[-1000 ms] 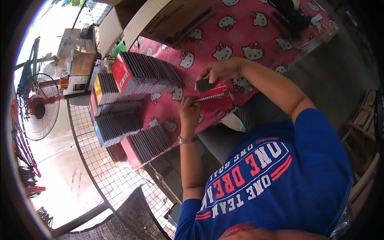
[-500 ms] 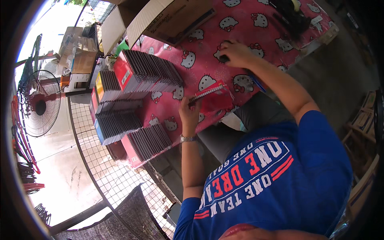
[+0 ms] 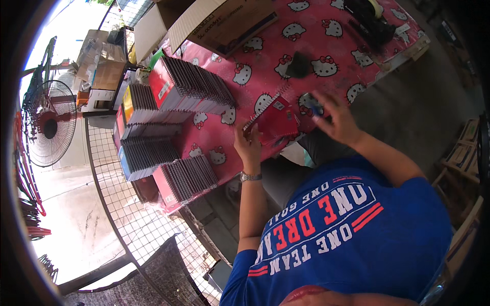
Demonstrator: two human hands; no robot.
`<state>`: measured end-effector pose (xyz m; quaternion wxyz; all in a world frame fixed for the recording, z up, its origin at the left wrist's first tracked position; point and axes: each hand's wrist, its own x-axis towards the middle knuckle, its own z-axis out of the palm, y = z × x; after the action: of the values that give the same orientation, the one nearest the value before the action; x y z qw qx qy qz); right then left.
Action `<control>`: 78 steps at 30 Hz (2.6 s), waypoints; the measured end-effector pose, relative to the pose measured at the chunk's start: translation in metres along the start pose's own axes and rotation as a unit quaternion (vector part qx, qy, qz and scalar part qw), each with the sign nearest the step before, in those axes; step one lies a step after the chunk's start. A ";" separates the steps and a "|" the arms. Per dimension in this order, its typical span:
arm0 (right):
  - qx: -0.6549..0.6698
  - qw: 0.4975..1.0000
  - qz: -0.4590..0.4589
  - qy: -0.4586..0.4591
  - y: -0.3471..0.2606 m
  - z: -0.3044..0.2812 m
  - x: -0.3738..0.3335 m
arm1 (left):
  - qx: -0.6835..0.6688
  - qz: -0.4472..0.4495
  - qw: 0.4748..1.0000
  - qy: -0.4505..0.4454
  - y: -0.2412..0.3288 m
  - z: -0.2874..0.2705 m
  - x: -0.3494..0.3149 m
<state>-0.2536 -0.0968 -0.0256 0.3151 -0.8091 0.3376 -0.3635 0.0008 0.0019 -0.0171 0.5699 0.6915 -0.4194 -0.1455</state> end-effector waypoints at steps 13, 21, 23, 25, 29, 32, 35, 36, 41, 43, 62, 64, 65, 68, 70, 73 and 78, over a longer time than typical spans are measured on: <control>-0.076 0.970 -0.186 -0.136 -0.070 0.061 0.034 | 0.119 0.022 0.993 0.001 -0.011 -0.010 -0.007; 0.187 0.959 0.013 -0.212 -0.039 0.035 0.035 | -0.111 -0.074 0.967 0.219 -0.013 -0.028 -0.031; 0.051 0.991 0.044 -0.116 -0.003 0.017 0.037 | -0.132 -0.182 0.935 0.276 -0.024 -0.055 -0.036; -0.046 0.998 0.022 -0.040 0.043 0.013 0.032 | 0.092 -0.188 0.948 0.238 -0.076 -0.110 -0.061; -0.199 0.979 -0.036 -0.035 0.097 -0.015 0.056 | 0.491 -0.148 0.839 0.181 -0.084 -0.106 -0.070; -0.266 0.947 0.131 0.122 0.155 -0.062 0.105 | 0.414 0.106 0.899 0.094 -0.043 -0.056 -0.039; -0.413 0.881 0.077 0.216 0.213 -0.092 0.119 | 0.369 0.244 0.879 -0.176 -0.006 -0.007 -0.025; -0.410 0.883 0.074 0.214 0.219 -0.095 0.124 | 0.367 0.276 0.865 -0.201 0.001 0.003 -0.025; -0.438 0.887 0.133 0.049 0.198 -0.107 0.137 | 0.385 0.302 0.817 -0.305 0.000 0.016 -0.017; -0.417 0.895 0.148 0.056 0.180 -0.111 0.136 | 0.373 0.293 0.818 -0.325 0.008 0.010 -0.010; 0.052 0.994 -0.063 -0.071 0.006 0.024 0.070 | 0.380 0.277 0.856 -0.216 0.026 0.024 0.022; 0.095 0.990 -0.079 -0.074 0.007 0.024 0.074 | 0.373 0.280 0.860 -0.208 0.023 0.023 0.023; 0.137 0.983 -0.095 -0.078 0.008 0.024 0.076 | 0.378 0.280 0.856 -0.212 0.024 0.023 0.022; 0.152 0.963 -0.088 -0.203 0.012 0.020 0.080 | 0.382 0.280 0.852 -0.221 0.025 0.023 0.024; 0.171 0.953 -0.098 -0.230 0.012 0.017 0.085 | 0.381 0.280 0.852 -0.226 0.025 0.022 0.024; 0.232 0.928 -0.017 -0.290 0.006 0.014 0.091 | 0.380 0.273 0.851 -0.241 0.025 0.022 0.025; 0.219 0.957 -0.085 -0.172 -0.005 0.021 0.084 | 0.341 0.323 0.855 -0.221 0.026 0.035 0.023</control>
<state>-0.1928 -0.1536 -0.0015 0.5055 -0.7965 0.1202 -0.3091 -0.0200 -0.0381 0.0025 0.2056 0.6175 -0.7576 0.0497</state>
